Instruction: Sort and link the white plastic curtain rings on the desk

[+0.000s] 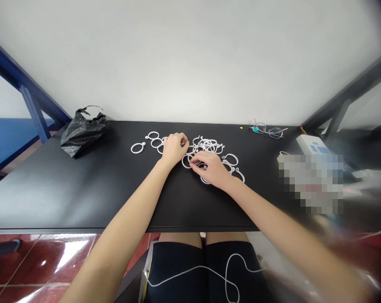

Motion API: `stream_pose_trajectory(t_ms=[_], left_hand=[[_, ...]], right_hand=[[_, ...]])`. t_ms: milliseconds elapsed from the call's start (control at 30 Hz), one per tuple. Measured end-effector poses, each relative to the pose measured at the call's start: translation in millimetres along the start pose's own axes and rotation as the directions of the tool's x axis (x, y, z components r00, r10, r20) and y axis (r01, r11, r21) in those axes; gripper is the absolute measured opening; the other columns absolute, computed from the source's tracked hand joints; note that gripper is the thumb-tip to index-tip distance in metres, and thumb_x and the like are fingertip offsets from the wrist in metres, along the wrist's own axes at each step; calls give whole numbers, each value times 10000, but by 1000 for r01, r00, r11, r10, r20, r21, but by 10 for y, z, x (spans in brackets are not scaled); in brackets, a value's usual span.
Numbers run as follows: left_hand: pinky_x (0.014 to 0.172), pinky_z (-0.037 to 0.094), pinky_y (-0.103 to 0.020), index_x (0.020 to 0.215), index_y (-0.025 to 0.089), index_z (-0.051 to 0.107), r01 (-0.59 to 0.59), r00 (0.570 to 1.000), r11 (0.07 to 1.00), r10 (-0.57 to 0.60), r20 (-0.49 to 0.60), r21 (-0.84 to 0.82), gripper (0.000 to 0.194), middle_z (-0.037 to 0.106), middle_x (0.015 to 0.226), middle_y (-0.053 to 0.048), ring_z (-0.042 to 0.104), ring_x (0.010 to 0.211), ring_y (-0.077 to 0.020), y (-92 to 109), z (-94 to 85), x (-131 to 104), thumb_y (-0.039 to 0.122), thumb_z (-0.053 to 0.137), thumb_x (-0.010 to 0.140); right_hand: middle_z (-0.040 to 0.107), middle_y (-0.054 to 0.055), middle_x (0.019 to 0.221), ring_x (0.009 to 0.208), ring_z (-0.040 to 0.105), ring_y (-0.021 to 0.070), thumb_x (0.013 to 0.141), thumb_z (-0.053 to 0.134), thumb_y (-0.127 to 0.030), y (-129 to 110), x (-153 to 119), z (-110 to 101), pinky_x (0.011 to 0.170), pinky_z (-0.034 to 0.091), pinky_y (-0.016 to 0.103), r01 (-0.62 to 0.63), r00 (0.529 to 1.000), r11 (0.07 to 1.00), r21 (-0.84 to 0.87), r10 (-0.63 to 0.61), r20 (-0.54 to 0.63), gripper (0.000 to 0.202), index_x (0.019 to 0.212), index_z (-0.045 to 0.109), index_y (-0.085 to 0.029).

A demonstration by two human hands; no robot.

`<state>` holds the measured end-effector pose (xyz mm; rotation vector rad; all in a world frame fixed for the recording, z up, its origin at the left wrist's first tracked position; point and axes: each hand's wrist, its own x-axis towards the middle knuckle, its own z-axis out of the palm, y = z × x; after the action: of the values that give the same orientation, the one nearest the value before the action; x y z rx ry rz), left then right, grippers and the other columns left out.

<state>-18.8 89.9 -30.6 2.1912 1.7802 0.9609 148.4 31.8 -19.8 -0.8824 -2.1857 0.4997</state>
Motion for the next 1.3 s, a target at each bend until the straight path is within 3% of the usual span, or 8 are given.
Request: stream_pose_trajectory(t_ms=[1000,1300], left_hand=[[865,429,-392,786,213,612,-6,1000,1000,6,3,3,75,680,848,-35,606,888,-229,-5,3,0,203,553,832],[850,432,-389,782,208,617,-12,1000,1000,12,5,15,76,685,847,-33,604,884,-231,-13,12,8,208,559,830]], right_hand=[[645,26,787,747,608,165,844,604,-138,12,-3,5,740,482,313,14,1000,1000,-14,-14,1,71,804,633,-190],[647,24,772,723,594,155,894,533,-131,3,1,4,726,468,297,20,1000,1000,-19,-20,4,144,801,625,-188]])
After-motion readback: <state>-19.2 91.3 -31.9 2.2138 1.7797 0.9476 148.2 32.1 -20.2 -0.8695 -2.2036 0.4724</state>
